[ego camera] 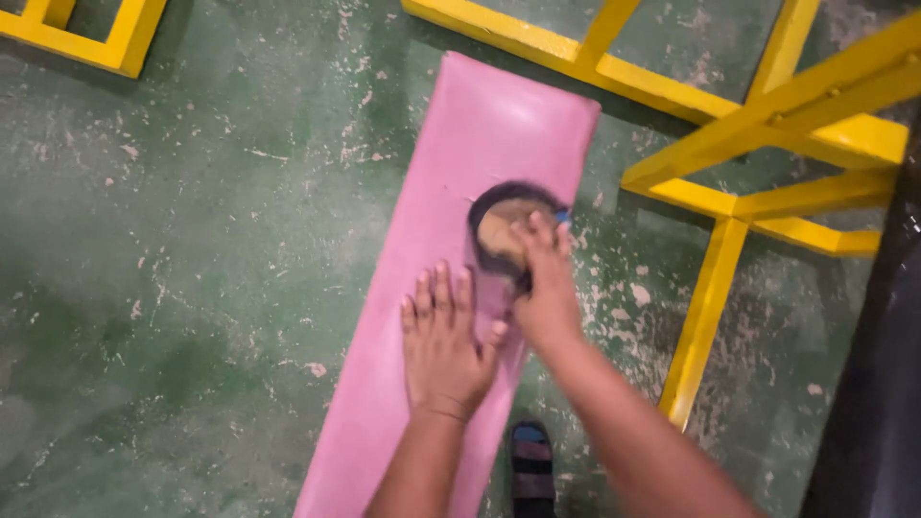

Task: The person is cleaning various gym machines and benches with a cloth.

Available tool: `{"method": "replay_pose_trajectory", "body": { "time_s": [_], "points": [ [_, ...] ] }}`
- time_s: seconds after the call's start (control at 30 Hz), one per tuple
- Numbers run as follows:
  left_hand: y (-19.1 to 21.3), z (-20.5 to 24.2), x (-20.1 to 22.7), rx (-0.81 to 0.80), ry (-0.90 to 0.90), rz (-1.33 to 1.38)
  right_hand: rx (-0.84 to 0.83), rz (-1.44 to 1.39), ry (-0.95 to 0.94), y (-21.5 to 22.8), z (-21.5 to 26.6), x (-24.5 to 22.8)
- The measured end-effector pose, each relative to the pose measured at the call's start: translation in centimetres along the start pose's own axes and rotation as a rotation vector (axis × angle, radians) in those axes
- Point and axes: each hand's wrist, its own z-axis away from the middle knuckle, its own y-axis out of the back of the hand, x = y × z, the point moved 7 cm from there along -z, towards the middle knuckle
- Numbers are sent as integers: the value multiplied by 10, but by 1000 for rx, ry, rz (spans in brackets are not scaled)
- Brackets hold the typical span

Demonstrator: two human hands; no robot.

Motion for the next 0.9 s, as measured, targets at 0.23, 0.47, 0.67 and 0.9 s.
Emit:
{"method": "replay_pose_trajectory", "body": {
  "time_s": [0.23,0.47,0.67,0.9],
  "points": [
    [-11,4,3,183,-7,-126,55,186,54,19,-91,-5],
    [-28,13,3,57,0,-67,-261,189,521,-25,-52,-118],
    [-30,11,3,89,-7,-223,-557,347,375,-19,-124,-122],
    [-27,10,4,112,-13,-182,-284,245,309,-4,-215,-95]
  ]
}}
